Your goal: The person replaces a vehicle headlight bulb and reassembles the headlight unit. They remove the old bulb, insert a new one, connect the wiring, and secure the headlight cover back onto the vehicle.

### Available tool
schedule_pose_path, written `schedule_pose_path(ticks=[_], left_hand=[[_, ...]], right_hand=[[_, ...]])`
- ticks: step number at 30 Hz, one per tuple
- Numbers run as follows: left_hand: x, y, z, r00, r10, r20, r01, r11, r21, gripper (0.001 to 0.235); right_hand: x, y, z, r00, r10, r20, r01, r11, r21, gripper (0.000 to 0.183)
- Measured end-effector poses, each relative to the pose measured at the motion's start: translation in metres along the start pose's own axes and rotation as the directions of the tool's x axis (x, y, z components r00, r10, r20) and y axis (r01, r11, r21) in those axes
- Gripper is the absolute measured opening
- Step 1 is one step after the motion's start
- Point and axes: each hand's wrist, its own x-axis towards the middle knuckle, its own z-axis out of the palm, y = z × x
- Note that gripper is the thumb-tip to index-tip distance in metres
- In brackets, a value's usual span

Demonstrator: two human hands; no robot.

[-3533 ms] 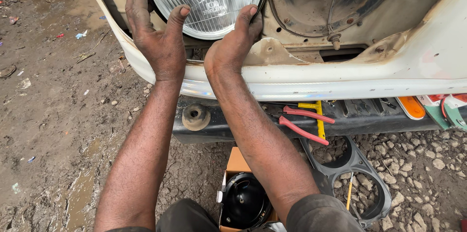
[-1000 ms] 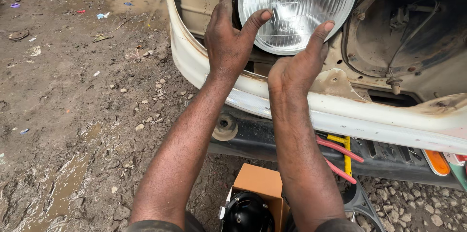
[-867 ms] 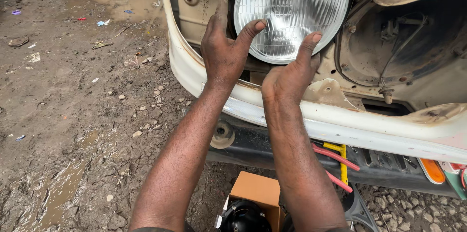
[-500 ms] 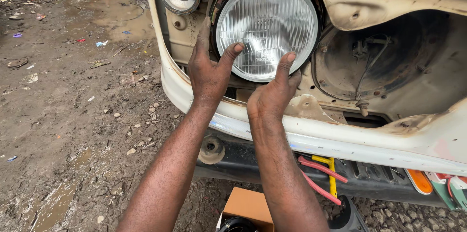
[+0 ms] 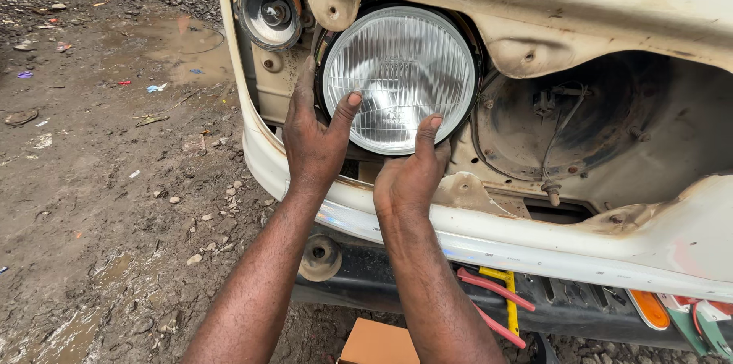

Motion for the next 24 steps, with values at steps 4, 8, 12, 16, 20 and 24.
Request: schedule_pose_path(ticks=[4,8,12,16,20,24], left_hand=[[0.002,-0.002,0.000,1.000,0.024,0.011,-0.024,1.000,-0.016,0.097],[0.005,0.000,-0.002,0.999,0.035,0.008,-0.035,0.999,-0.019,0.097],[0.006,0.003,-0.005,1.000,0.005,0.029,-0.003,0.998,-0.065,0.098],[0.004,0.002,-0.004,1.000,0.023,0.021,-0.022,0.998,-0.062,0.097],[0.005,-0.004,-0.004,0.998,0.054,0.022,-0.052,0.995,-0.081,0.098],[0.003,-0.016,0.000,0.997,-0.002,0.072,0.011,0.992,-0.127,0.103]], right_hand=[[0.005,-0.001,0.000,0.997,0.023,-0.076,-0.028,0.997,-0.070,0.110],[0.009,-0.003,0.001,0.991,0.043,-0.123,-0.055,0.994,-0.096,0.113],[0.009,-0.005,0.002,0.994,0.018,-0.110,-0.028,0.996,-0.090,0.111],[0.009,-0.006,0.001,0.993,0.020,-0.118,-0.035,0.992,-0.122,0.108],[0.011,-0.009,-0.001,0.999,-0.028,-0.022,0.026,0.995,-0.096,0.109],[0.011,-0.006,-0.008,0.999,-0.051,0.013,0.053,0.991,-0.125,0.113]])
